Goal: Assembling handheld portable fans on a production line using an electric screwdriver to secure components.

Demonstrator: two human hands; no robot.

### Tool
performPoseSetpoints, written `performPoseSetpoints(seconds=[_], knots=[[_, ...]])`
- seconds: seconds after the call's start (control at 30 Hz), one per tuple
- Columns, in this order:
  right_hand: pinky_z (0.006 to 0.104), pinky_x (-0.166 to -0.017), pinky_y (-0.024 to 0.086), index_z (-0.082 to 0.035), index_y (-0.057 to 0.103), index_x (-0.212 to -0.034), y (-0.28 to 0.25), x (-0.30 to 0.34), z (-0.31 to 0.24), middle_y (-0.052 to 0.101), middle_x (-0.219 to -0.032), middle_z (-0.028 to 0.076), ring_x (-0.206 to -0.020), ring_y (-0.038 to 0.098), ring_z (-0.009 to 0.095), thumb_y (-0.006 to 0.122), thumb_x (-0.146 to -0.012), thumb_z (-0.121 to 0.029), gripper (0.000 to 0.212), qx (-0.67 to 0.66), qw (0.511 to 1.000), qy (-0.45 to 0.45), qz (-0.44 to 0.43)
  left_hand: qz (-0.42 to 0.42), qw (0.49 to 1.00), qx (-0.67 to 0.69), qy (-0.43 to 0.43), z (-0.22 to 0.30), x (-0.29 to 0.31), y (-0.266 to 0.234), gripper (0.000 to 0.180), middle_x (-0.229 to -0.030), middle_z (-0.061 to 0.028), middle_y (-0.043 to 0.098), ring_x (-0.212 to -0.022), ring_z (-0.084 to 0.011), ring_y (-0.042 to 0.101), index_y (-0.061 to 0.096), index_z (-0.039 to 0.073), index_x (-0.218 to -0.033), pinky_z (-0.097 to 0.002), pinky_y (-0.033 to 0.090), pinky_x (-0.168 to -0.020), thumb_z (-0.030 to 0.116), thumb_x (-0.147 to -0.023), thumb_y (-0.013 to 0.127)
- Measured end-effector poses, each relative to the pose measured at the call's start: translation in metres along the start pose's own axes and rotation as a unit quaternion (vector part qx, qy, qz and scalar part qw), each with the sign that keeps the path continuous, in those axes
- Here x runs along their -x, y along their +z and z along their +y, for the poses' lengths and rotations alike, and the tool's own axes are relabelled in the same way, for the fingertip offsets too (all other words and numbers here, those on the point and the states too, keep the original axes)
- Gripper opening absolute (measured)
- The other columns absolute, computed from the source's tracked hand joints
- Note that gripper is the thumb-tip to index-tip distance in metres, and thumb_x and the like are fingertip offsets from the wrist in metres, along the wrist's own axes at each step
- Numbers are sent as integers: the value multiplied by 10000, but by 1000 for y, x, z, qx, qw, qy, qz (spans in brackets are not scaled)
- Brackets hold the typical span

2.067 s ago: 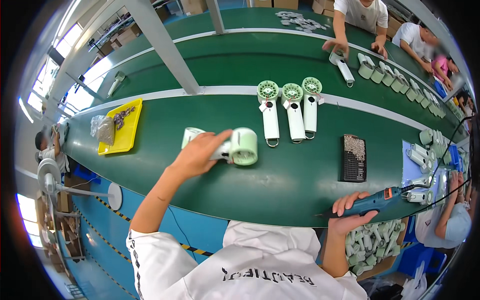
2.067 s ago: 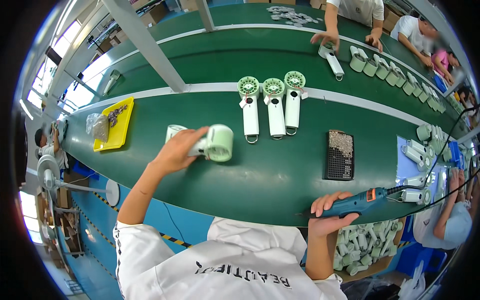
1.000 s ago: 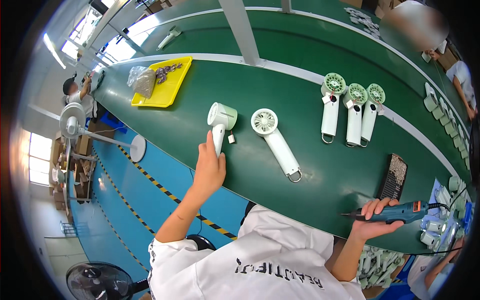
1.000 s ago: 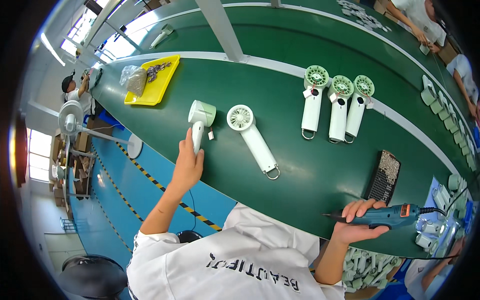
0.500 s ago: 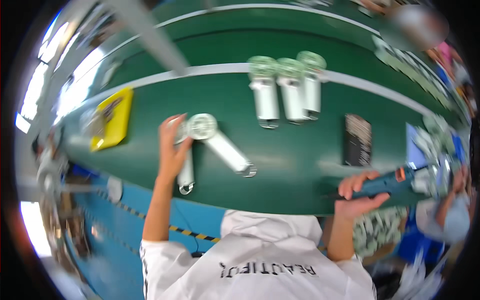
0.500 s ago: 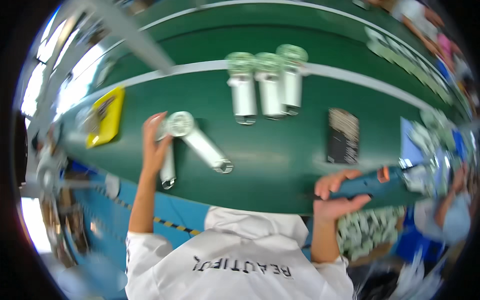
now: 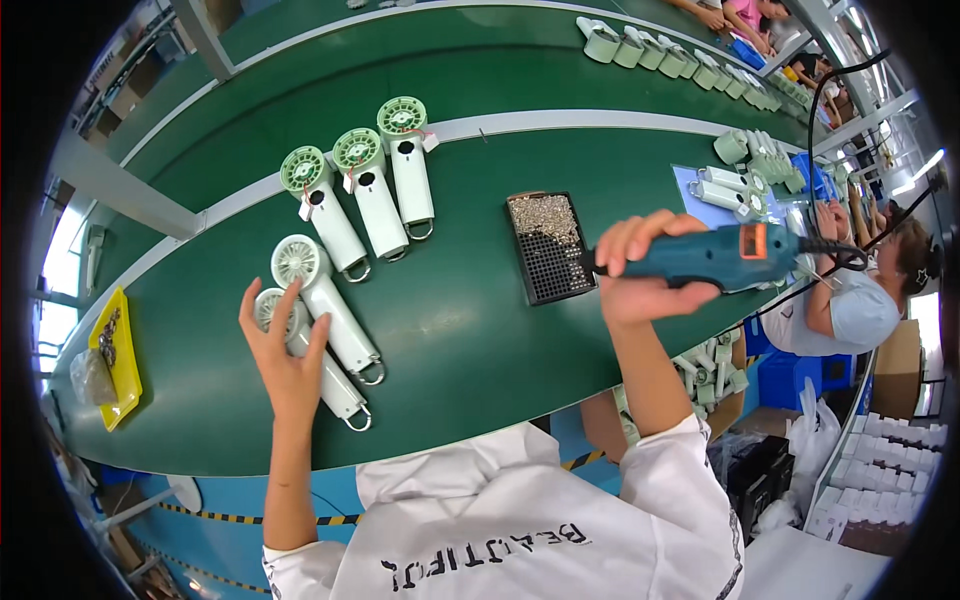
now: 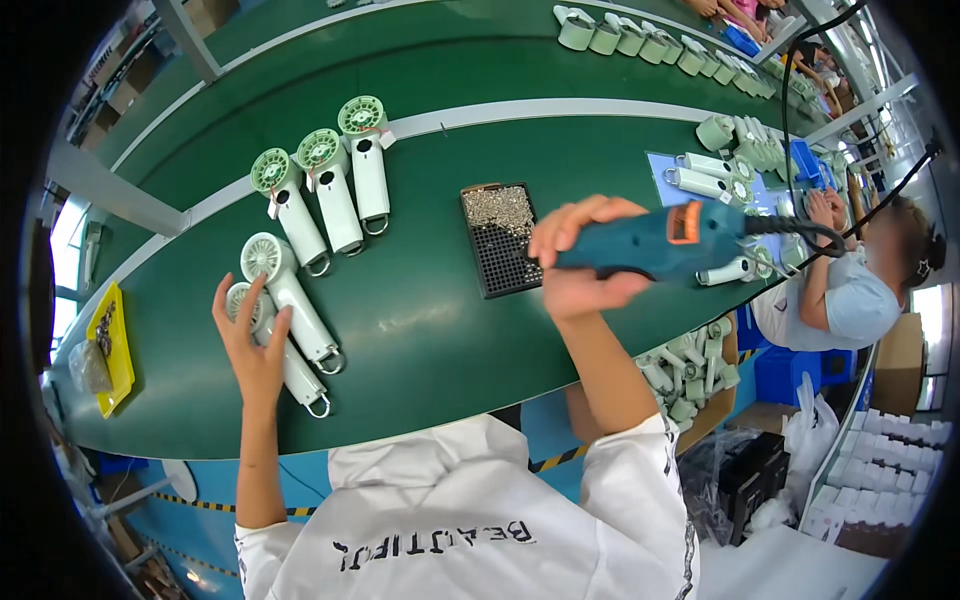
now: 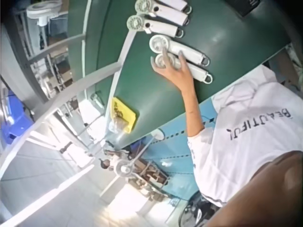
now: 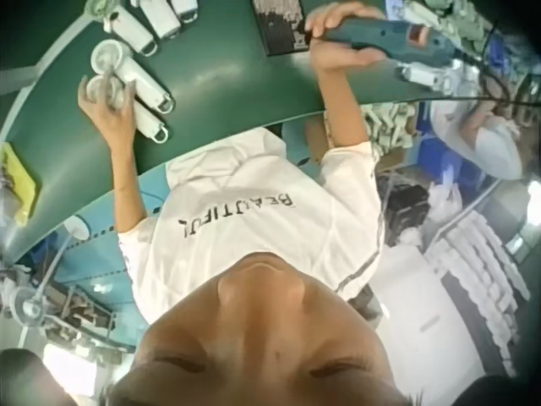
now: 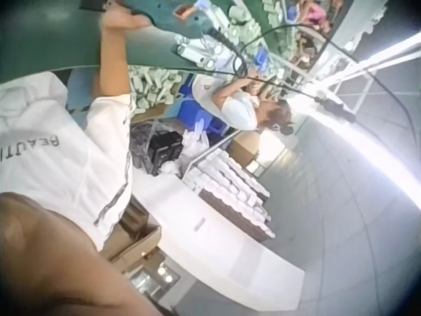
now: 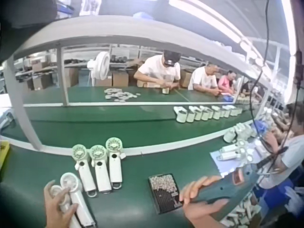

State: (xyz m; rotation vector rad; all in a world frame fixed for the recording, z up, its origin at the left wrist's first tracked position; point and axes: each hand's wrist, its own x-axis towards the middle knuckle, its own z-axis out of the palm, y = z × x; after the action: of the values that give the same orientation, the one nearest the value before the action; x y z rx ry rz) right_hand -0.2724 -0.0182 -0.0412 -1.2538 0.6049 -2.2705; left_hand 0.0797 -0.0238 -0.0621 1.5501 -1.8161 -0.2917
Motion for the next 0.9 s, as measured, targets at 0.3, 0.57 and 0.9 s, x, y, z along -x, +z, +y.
performPoseSetpoints(seconds=[0.3, 0.57, 0.9], knots=[[289, -397, 420, -98, 439, -1040, 5, 2, 38, 491, -690, 59, -440, 456, 144, 464, -759, -849, 801, 65, 995, 72, -25, -29, 999, 31, -3, 33, 2, 18, 493, -1418, -195, 359, -1259, -381, 430, 651, 147, -1232, -434, 368, -1043, 126, -758, 783], [297, -396, 399, -98, 471, -1072, 24, -4, 14, 495, -702, 61, -446, 455, 154, 422, -778, -851, 810, -31, 998, 41, -24, 9, 980, 65, 187, 58, 10, 7, 304, -1090, -84, 583, -1035, -295, 513, 731, 79, -922, -418, 396, -941, 75, -629, 812], [298, -398, 396, -109, 449, -1015, 11, 0, 38, 489, -694, 51, -432, 442, 152, 450, -769, -846, 777, 111, 991, 72, -9, -26, 974, 185, 127, 52, 2, 12, 246, -861, -73, 534, -792, -212, 532, 716, 35, -937, -299, 444, -669, -11, -699, 755]])
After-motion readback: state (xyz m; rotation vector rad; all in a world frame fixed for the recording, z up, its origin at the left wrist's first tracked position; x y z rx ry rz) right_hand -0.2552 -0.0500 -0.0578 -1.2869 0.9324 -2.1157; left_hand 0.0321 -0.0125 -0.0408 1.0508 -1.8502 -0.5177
